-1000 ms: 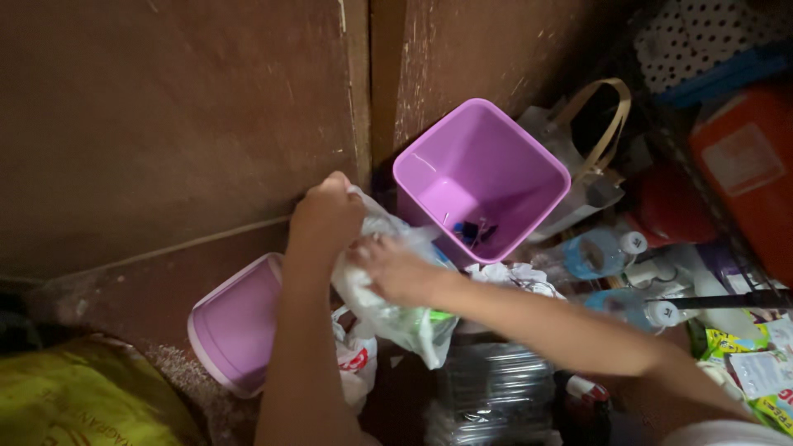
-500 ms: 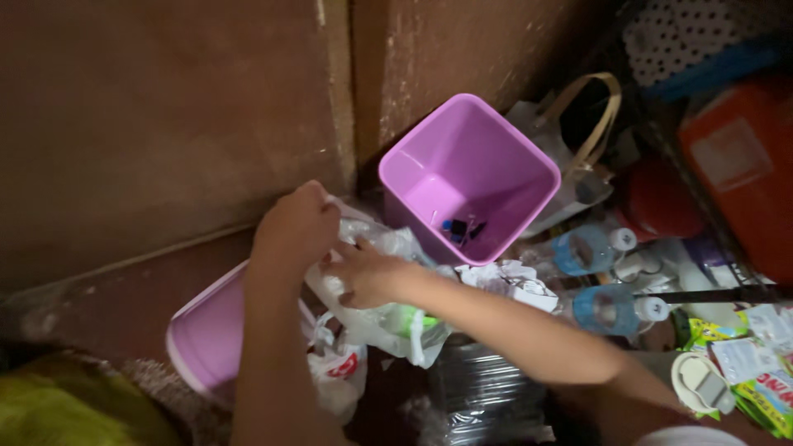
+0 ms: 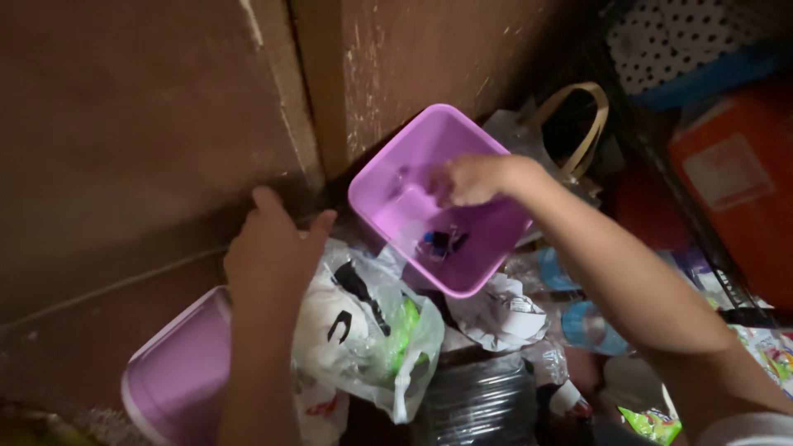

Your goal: The person sorts through various discarded items on the floor, placing some into a plastic bag and others into a small pink trash bin. They then move to a desk and handle a set of items encased in bubble wrap.

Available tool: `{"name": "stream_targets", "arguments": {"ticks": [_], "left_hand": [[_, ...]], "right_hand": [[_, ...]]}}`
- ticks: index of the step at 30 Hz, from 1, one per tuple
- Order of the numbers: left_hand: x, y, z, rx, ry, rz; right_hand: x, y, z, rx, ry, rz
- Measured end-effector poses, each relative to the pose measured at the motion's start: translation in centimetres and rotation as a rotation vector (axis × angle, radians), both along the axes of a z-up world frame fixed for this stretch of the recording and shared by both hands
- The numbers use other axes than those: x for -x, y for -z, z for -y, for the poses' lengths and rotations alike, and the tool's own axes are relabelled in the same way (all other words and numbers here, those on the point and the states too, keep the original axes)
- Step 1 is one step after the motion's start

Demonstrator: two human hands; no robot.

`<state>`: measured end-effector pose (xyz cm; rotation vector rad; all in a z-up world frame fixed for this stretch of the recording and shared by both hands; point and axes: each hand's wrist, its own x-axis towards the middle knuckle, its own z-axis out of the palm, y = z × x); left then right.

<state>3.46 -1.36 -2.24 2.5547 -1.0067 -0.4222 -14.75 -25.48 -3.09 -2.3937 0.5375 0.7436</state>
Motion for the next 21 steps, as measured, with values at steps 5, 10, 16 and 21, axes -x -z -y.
{"name": "stream_targets", "arguments": {"ticks": [5,10,16,21], "left_hand": [[-0.5,1.7,1.1,0.060,0.147,-0.117],[-1.2,1.4,1.0,-0.041,0.205,-0.188],[-2.7,0.4,-0.4,-0.068,0.208,-0.339],[-2.9,-0.6,-2.5,-0.009,0.229,-0.381]], "right_hand": [[5.2,-1.3,0.1,0.538,0.548,0.184],[7.8,-0.9,-1.0,0.702,0.640,0.666],[6.2,1.5,-0.3,0.749,0.452,0.765],[-0.1,9.0,-2.6,0.074,0.145,0.140]]}}
